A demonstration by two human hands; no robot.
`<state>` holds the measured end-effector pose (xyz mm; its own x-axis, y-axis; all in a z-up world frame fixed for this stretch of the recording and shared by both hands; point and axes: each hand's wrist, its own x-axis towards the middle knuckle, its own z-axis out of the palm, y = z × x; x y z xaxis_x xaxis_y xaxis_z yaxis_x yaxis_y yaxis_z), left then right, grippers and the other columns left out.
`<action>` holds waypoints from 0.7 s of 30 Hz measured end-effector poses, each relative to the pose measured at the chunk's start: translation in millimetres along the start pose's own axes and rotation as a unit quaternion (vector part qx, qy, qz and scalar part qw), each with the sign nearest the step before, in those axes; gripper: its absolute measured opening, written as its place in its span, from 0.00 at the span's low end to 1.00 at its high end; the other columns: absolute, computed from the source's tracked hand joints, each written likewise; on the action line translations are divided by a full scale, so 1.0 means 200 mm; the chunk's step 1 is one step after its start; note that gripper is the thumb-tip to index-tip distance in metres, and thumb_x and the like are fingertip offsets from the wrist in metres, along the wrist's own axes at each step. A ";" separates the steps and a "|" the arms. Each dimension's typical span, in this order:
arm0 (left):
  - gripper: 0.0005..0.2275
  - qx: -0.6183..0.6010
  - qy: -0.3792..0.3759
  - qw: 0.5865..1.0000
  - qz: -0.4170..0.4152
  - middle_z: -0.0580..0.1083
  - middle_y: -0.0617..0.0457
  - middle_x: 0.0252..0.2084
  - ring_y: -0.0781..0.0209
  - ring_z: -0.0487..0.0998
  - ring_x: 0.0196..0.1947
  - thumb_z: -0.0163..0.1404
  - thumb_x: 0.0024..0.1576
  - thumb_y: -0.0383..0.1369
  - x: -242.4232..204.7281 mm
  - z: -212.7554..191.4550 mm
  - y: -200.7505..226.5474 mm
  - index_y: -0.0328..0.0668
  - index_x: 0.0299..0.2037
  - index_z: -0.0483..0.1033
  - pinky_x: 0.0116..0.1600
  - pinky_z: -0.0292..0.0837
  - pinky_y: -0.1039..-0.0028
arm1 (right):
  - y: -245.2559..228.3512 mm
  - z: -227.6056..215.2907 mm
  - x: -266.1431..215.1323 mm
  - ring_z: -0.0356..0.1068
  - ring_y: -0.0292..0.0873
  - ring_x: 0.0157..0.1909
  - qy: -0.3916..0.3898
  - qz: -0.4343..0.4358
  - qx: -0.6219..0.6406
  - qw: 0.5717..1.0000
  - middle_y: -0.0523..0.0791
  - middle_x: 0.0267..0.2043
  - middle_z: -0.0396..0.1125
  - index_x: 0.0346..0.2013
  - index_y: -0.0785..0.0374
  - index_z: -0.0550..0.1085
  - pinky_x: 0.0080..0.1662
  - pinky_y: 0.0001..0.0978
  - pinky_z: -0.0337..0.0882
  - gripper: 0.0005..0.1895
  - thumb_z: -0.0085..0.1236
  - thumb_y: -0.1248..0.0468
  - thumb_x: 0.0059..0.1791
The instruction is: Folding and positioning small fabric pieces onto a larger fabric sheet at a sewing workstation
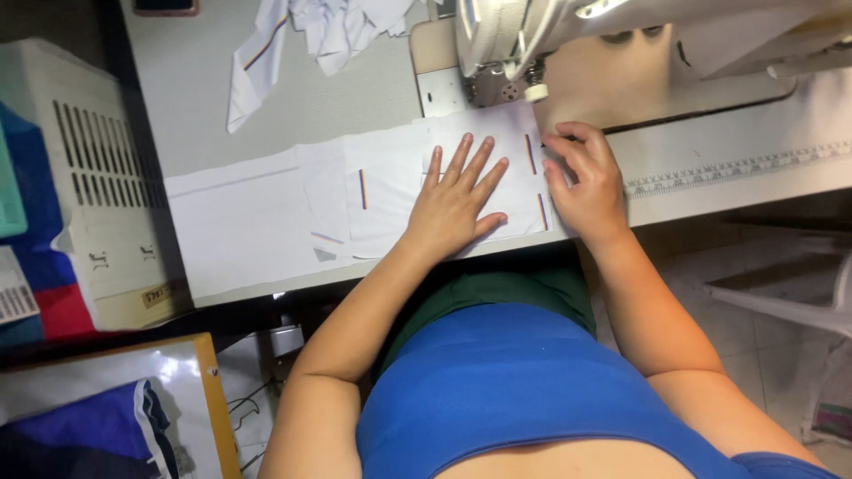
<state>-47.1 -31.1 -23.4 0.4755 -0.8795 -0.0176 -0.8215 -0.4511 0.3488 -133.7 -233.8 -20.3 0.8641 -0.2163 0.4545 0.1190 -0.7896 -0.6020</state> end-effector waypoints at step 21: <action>0.36 -0.023 0.186 0.945 -0.268 0.47 0.41 0.71 0.39 0.47 0.70 0.53 0.52 0.52 -0.39 -0.15 -0.39 0.48 0.68 0.55 0.66 0.43 0.39 | 0.01 0.17 0.01 0.35 0.58 0.72 -0.250 -0.078 -0.110 0.959 0.53 0.73 0.39 0.69 0.59 0.50 0.64 0.62 0.39 0.37 0.33 0.42 0.51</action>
<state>-10.6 76.9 -20.2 0.9041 -0.4086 0.1250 -0.4210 -0.8017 0.4243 -115.6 -215.6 -42.8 0.9769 0.1744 0.1233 0.2085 -0.9035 -0.3745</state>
